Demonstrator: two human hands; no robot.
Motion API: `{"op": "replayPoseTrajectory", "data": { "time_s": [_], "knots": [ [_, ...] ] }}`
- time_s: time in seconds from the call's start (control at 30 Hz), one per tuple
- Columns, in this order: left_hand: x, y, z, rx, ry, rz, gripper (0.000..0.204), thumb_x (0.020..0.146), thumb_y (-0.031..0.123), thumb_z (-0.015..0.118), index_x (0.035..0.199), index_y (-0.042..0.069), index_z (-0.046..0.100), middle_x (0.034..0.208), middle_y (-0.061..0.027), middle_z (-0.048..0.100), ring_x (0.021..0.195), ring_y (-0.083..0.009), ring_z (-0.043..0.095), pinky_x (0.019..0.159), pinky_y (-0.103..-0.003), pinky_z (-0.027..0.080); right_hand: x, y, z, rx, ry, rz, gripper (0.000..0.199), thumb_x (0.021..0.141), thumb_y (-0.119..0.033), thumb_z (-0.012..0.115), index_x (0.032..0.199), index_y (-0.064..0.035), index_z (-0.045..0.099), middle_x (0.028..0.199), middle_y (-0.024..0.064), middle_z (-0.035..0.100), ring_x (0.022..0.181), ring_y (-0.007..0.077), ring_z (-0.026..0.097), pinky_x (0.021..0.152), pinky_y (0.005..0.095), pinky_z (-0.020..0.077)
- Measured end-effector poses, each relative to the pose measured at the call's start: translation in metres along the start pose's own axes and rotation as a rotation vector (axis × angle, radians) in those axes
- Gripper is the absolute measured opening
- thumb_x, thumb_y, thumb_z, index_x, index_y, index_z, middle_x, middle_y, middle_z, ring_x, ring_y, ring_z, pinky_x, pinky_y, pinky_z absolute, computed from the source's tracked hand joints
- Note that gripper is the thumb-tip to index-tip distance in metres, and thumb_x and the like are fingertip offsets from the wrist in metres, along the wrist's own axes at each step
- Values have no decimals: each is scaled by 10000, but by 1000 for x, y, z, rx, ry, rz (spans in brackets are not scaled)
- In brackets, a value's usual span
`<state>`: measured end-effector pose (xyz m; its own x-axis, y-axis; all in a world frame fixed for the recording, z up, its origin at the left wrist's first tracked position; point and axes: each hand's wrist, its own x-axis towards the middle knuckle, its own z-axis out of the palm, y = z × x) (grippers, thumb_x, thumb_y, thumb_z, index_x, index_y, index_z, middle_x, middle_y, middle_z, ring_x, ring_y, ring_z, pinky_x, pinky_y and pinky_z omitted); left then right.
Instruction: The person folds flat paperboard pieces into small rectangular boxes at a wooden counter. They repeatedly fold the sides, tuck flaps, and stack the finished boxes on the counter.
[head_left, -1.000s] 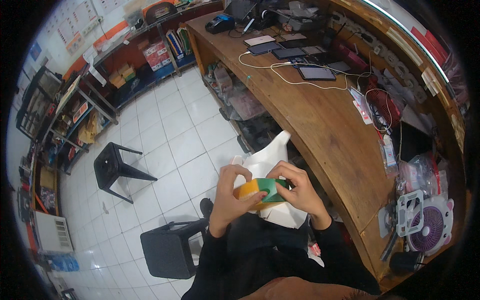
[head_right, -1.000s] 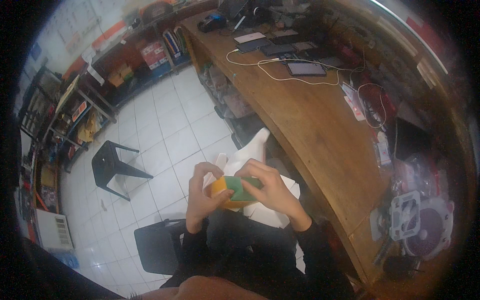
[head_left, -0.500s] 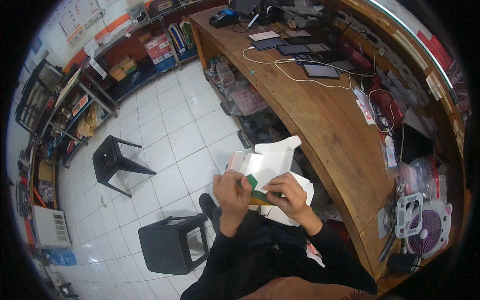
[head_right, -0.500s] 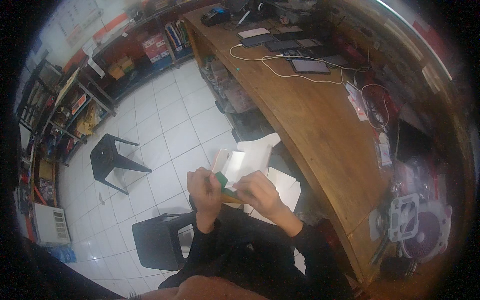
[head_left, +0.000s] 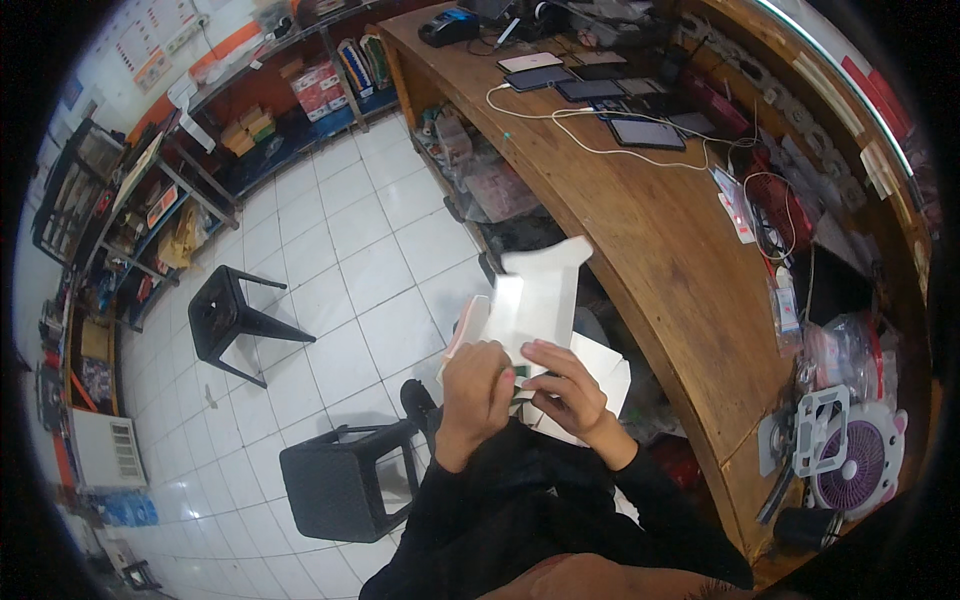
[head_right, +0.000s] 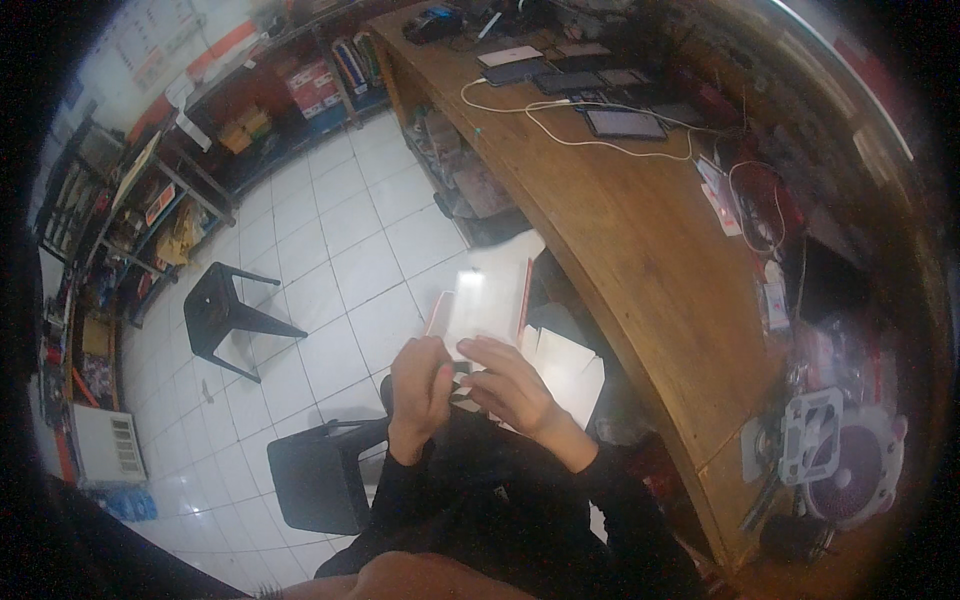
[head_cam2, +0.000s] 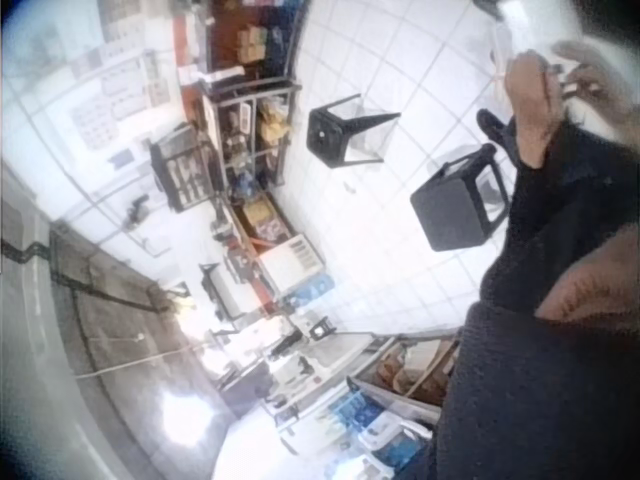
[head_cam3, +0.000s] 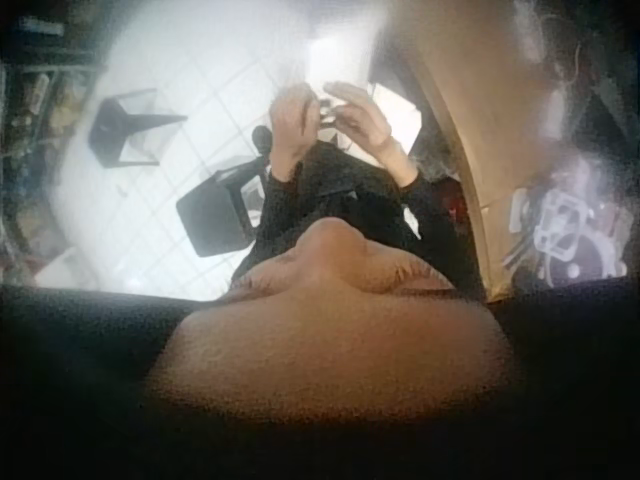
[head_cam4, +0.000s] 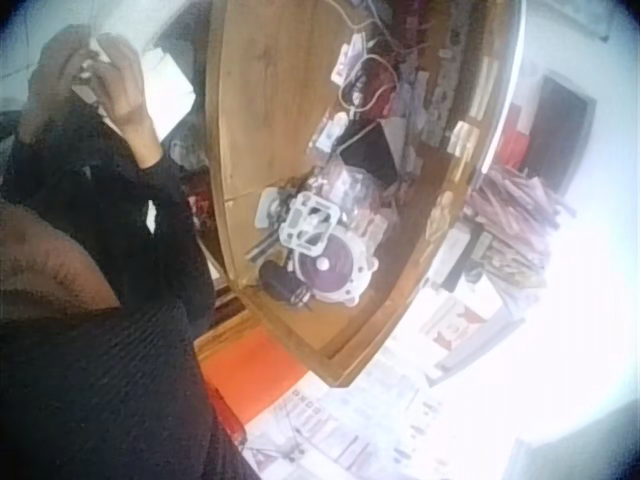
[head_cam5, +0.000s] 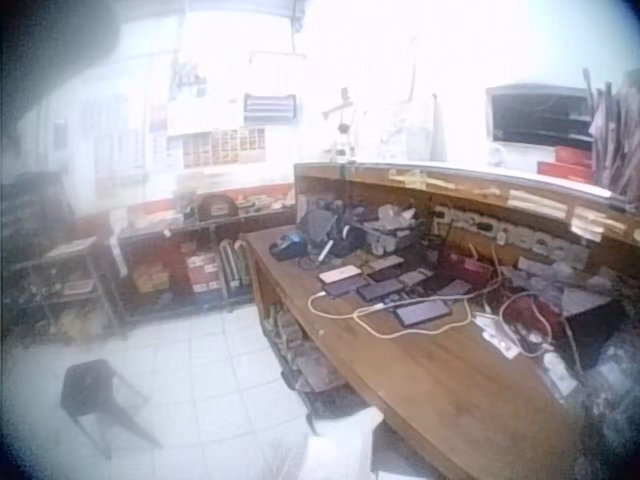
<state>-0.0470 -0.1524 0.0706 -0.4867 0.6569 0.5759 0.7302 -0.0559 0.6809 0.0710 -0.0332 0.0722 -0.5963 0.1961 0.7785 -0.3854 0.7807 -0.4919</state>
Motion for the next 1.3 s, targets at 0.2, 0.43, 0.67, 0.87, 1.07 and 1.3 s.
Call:
{"op": "replayPoseTrajectory", "data": {
  "time_s": [0.2,0.43,0.67,0.87,1.07,1.3],
  "knots": [
    [-5,3,-1,-59,40,14,132,818,128,477,749,18,499,681,-142,439,614,-334,438,585,-423,331,-3,-8,-3,115,-134,91,331,702,69,749,993,8,604,1139,220,657,1037,369,657,832,403,546],
    [-11,-10,0,138,22,316,124,740,169,525,688,58,538,640,-89,453,577,-270,469,557,-384,319,6,-21,-18,232,-342,408,236,807,-12,713,1017,8,607,1046,179,672,930,317,673,779,356,532],
    [-29,-5,17,-2,147,216,370,963,330,431,736,69,562,681,-72,523,621,-258,492,619,-387,345,8,-25,-21,453,-296,637,170,930,-105,631,1041,-20,534,981,136,635,835,213,676,754,313,502],
    [5,-6,6,55,174,-102,243,914,212,560,1003,-9,602,925,-116,622,932,-298,543,865,-407,399,0,-36,-60,555,-40,692,249,919,-166,603,1074,-66,435,571,36,524,648,123,578,663,331,426],
    [12,-57,-40,-435,-611,-766,460,978,276,542,1301,-46,485,1068,-133,644,977,-236,580,866,-359,451,-13,-14,-81,796,-179,333,323,876,-186,694,617,-31,577,1023,36,515,693,102,524,682,253,416],
    [1,35,32,201,-483,-581,298,972,174,491,1198,-19,463,1014,-218,602,935,-413,588,814,-413,456,-23,4,-52,107,-128,526,326,956,-278,581,1164,-33,530,980,149,609,840,278,612,769,382,486]
  ]
}}
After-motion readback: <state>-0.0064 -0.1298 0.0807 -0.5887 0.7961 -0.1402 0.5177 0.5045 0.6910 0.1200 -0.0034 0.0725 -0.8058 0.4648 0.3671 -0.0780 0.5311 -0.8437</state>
